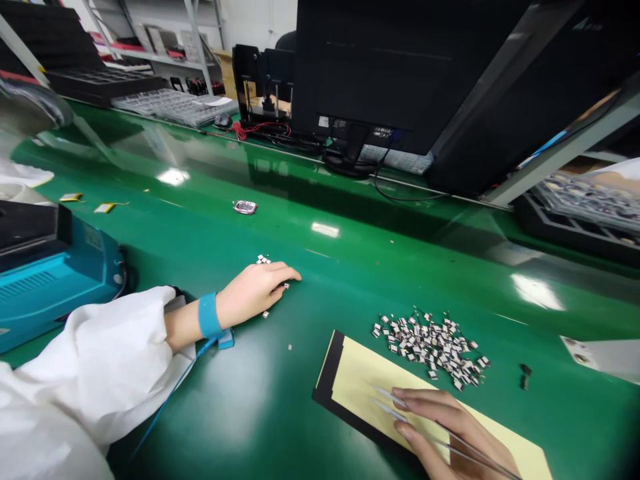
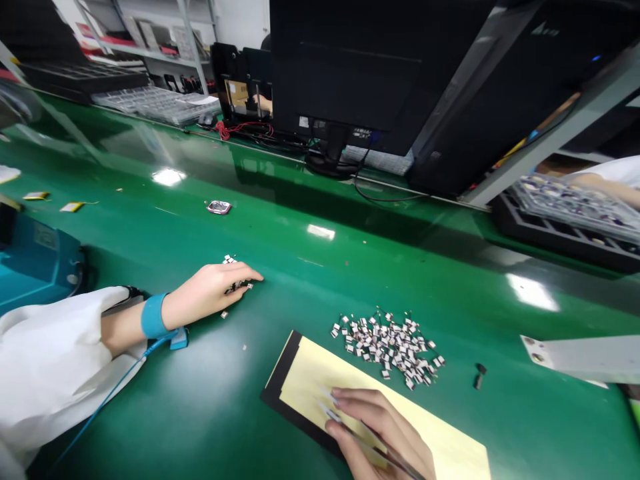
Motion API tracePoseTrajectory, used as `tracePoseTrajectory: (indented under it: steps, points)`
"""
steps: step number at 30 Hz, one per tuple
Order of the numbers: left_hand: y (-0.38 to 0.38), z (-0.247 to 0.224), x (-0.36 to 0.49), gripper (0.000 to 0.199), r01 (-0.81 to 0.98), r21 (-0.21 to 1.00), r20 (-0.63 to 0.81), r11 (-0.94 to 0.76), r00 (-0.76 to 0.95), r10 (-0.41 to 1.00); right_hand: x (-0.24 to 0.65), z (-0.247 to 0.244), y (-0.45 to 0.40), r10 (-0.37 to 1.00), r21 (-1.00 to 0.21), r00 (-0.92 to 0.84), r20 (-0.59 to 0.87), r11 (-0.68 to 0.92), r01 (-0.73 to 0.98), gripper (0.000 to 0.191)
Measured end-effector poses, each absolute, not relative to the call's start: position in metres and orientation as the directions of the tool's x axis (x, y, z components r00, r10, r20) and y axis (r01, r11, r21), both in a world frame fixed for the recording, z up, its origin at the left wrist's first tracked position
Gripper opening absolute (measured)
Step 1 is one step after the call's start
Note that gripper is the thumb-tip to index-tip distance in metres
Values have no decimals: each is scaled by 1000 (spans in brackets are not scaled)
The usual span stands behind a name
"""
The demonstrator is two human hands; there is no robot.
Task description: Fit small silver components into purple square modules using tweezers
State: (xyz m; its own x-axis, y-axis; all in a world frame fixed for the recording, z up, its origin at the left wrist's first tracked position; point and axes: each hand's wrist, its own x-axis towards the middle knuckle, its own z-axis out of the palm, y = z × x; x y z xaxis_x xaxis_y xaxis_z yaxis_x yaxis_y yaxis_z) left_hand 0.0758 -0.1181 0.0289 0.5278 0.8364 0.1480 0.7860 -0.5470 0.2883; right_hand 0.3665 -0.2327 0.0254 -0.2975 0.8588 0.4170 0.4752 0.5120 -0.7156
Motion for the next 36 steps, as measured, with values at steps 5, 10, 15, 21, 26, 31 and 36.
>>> tracePoseTrajectory:
  steps: [5,10,15,21,26,31,36]
  points:
    - [-120,29,77,26,780,119,196,-614,588,785,364,26,-232,855,-709,-298,425,519,477,21]
    - [-124,32,79,22,742,-77,207,-666,665,717,362,28,-232,853,-707,-296,430,522,478,20]
    - [-123,32,78,20,747,-33,217,-664,654,725,362,27,-231,853,-707,-288,435,521,478,20]
    - [-129,36,86,24,669,471,334,-575,468,818,363,24,-231,849,-723,-249,467,528,445,20]
    - [-149,34,105,18,365,829,289,-423,367,884,361,26,-227,863,-769,-212,458,504,394,10]
    - [-161,29,120,12,153,950,216,-271,300,929,346,34,-217,861,-636,-263,435,501,588,14]
    - [-153,22,137,9,38,976,190,-213,315,930,319,37,-201,900,-478,-261,349,410,777,8]
